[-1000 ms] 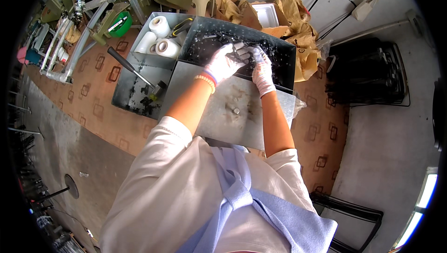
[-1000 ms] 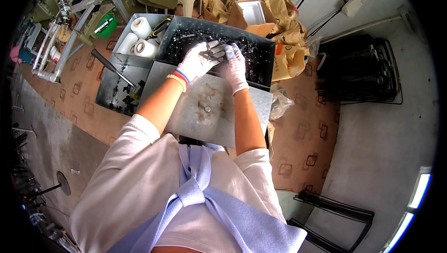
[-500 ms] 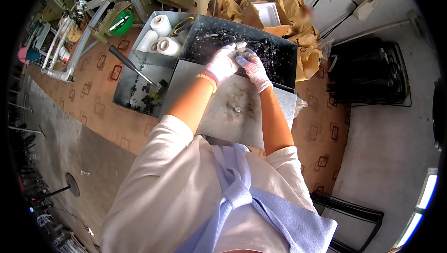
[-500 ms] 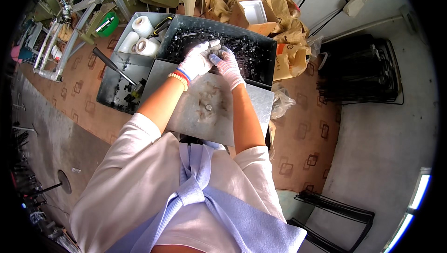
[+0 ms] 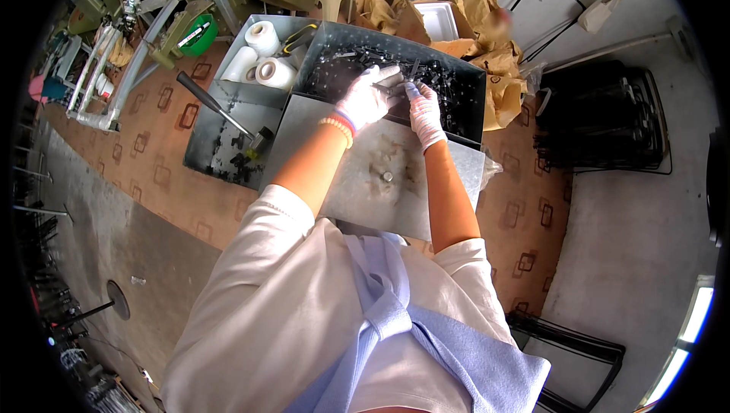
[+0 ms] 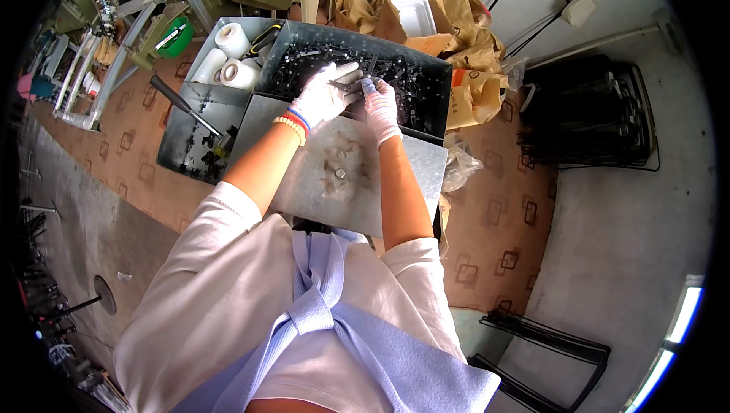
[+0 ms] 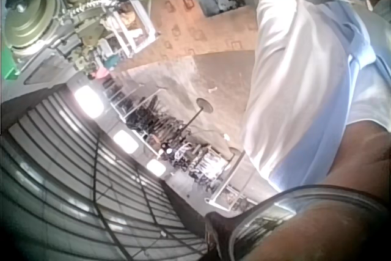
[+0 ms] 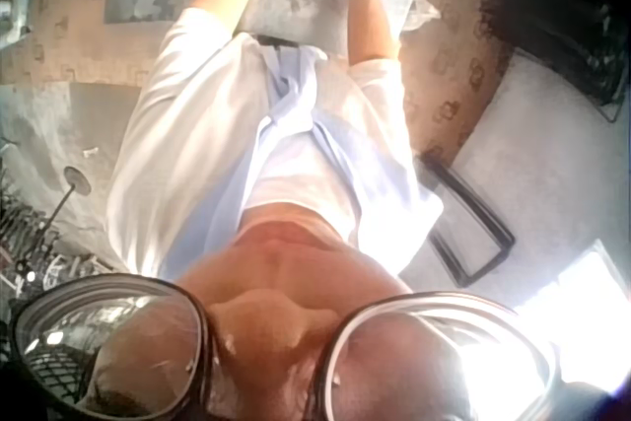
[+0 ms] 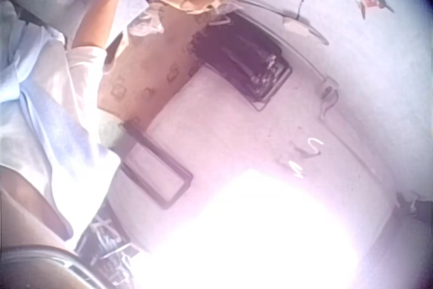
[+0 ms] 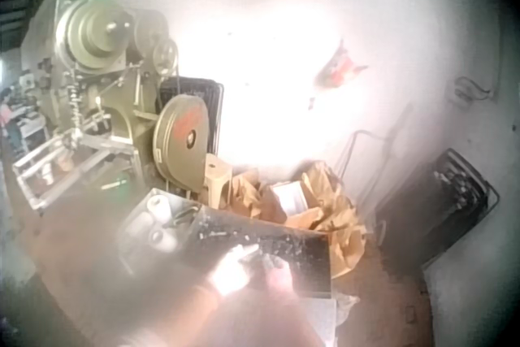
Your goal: The person sorts small black fasteners from a metal bin using gloved hands. They pick up individual items, inspect them, and place them into a separate pile on the bin's lid. The process involves repetitive picking and placing of small hardware components.
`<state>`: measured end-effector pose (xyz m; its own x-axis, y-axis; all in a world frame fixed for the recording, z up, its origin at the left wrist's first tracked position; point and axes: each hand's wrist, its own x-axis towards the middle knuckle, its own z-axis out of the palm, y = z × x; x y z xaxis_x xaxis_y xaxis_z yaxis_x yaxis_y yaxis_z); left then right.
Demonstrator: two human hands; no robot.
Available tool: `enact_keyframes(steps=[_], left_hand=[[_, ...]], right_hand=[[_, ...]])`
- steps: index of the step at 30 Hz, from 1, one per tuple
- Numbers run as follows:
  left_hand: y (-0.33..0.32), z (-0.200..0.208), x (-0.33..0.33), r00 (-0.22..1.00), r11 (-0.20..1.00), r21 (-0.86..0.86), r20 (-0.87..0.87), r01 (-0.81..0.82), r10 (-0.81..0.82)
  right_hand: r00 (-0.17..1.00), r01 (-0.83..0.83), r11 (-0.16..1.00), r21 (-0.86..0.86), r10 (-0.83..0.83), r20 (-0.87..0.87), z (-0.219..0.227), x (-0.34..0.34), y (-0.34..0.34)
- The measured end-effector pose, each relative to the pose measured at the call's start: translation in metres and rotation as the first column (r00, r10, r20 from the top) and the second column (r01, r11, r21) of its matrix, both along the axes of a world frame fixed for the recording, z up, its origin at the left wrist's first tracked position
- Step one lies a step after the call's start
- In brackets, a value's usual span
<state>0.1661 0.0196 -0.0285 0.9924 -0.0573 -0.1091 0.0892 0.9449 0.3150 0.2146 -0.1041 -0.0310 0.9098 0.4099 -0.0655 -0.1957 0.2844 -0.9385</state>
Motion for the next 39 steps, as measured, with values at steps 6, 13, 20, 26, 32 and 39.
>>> enact_keyframes(steps=[6,13,20,26,32,39], left_hand=[[-0.001,0.003,0.000,0.996,0.996,0.032,-0.016,-0.087,0.088],[-0.003,0.004,0.000,0.993,0.992,0.050,-0.017,-0.114,0.115],[0.000,-0.002,0.001,0.993,0.993,0.044,-0.027,-0.111,0.112],[-0.001,-0.006,0.005,0.996,0.995,0.049,-0.022,-0.087,0.088],[-0.004,-0.003,0.001,0.995,0.988,0.139,0.086,-0.063,0.051],[-0.011,0.002,0.003,0.996,0.969,0.230,0.022,-0.088,0.085]], right_hand=[[0.998,0.029,0.988,-0.149,-0.037,-0.048,-0.005,0.005,-0.004],[0.760,0.446,0.872,-0.203,-0.249,0.600,-0.023,0.010,0.002],[0.621,0.407,0.726,-0.554,0.225,0.751,-0.002,-0.010,0.009],[0.988,0.045,0.999,-0.014,-0.042,0.146,-0.007,-0.004,0.007],[0.995,0.050,0.996,0.070,-0.056,0.082,0.000,-0.005,0.001],[0.993,0.108,0.950,0.294,-0.119,0.020,0.000,-0.004,-0.004]])
